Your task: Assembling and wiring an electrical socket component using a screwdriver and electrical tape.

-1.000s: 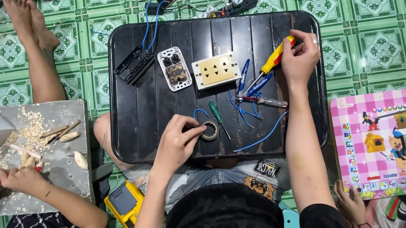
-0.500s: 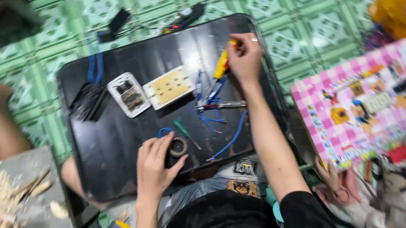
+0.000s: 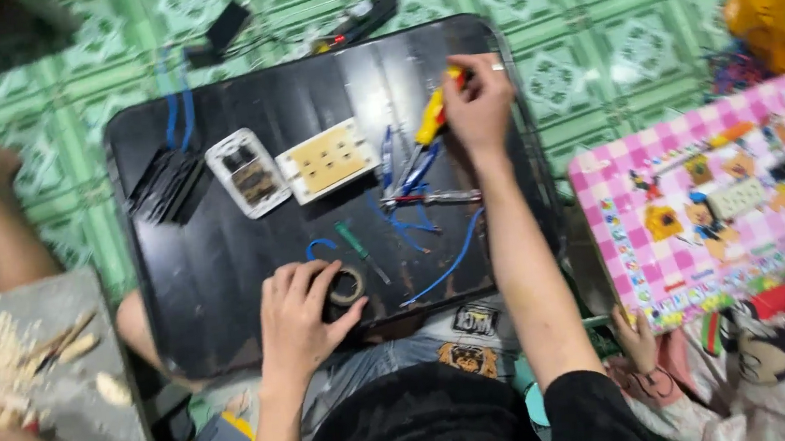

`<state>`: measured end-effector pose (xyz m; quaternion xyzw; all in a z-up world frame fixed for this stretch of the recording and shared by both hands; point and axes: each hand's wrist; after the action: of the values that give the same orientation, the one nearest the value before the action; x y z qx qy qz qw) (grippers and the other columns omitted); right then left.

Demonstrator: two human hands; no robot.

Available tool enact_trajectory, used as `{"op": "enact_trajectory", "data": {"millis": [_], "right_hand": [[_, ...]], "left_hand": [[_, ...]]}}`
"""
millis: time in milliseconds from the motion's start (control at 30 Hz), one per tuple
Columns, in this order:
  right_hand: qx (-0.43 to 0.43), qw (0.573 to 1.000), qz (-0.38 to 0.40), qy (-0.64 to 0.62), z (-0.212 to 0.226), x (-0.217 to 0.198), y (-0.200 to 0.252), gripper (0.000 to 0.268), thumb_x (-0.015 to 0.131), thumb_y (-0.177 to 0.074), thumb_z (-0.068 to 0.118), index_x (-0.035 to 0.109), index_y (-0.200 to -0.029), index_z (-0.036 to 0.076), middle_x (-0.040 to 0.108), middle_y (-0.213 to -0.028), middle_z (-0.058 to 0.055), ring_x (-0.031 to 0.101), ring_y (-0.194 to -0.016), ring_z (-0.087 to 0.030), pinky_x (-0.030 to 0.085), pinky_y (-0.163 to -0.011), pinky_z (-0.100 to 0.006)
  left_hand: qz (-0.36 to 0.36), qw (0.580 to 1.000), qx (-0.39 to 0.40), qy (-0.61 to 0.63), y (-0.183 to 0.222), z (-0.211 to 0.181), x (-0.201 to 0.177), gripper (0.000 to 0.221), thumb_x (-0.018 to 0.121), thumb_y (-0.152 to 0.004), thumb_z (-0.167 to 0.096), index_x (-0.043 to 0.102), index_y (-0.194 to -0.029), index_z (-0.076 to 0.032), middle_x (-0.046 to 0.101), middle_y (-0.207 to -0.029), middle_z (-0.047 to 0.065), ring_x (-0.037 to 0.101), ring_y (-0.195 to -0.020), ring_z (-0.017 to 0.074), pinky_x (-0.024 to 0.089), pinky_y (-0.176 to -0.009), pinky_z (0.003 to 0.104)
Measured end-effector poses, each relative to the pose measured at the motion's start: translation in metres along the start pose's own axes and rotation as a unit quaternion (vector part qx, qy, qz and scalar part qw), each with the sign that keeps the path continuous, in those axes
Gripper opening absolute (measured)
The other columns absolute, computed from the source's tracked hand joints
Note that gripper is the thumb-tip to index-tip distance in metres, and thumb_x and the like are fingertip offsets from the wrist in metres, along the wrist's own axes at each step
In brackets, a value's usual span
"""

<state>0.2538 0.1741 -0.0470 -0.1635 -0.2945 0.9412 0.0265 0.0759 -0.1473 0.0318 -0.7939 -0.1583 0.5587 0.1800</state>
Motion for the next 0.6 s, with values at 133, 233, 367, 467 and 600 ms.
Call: {"op": "enact_trajectory", "data": {"millis": [133,233,367,467,600], "right_hand": [[-0.018,0.999,0.032,-0.013,-0.007,0.0,-0.002,0.023,0.078,-0.084,-0.001,0.079,-0.105,0.008,0.068,-0.095,-0.01,0.066,-0.06,-0.022,0.05,-0.051,-0.027],[-0.017,0.999,0.033,-0.008,-0.01,-0.003,-0.001,0.023,0.078,-0.087,-0.002,0.079,-0.108,0.006,0.066,-0.098,-0.01,0.064,-0.059,-0.018,0.05,-0.052,-0.024],[-0.018,0.999,0.036,-0.005,-0.011,-0.005,-0.002,0.022,0.078,-0.089,-0.004,0.079,-0.109,0.003,0.065,-0.099,-0.011,0.064,-0.057,-0.018,0.049,-0.05,-0.024],[-0.017,0.999,0.038,0.0,-0.01,-0.006,-0.003,0.021,0.078,-0.09,-0.004,0.079,-0.11,0.003,0.066,-0.099,-0.011,0.064,-0.057,-0.018,0.049,-0.05,-0.024],[0.001,0.999,0.039,0.003,-0.004,-0.007,-0.001,0.02,0.077,-0.093,-0.004,0.078,-0.112,0.003,0.066,-0.101,-0.011,0.064,-0.059,-0.015,0.049,-0.053,-0.023]], "left_hand": [[-0.017,1.0,-0.017,-0.01,0.019,0.0,-0.001,0.048,0.082,-0.076,-0.04,0.073,-0.114,-0.012,0.067,-0.102,0.005,0.06,-0.094,0.0273,0.046,-0.074,0.039],[-0.02,0.999,-0.028,0.011,0.029,-0.002,-0.006,0.048,0.081,-0.074,-0.037,0.074,-0.115,-0.013,0.066,-0.101,0.004,0.059,-0.092,0.0261,0.045,-0.074,0.038],[-0.018,0.999,-0.046,0.0,0.037,0.003,-0.012,0.048,0.081,-0.072,-0.038,0.075,-0.113,-0.014,0.066,-0.099,0.003,0.058,-0.092,0.024,0.045,-0.075,0.036],[-0.031,0.998,-0.056,-0.016,0.042,0.01,-0.018,0.046,0.08,-0.072,-0.039,0.076,-0.111,-0.015,0.066,-0.096,0.002,0.058,-0.09,0.0233,0.044,-0.074,0.035],[-0.071,0.992,-0.078,-0.075,0.05,0.035,-0.018,0.046,0.08,-0.075,-0.038,0.076,-0.114,-0.014,0.066,-0.099,0.003,0.058,-0.089,0.0241,0.042,-0.072,0.037]]}}
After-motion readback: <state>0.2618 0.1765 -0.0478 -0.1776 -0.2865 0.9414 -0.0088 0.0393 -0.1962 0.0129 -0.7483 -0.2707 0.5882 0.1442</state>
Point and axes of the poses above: each hand's wrist, its own y-axis away from the middle knuckle, its own x-axis out of the palm, z = x × y
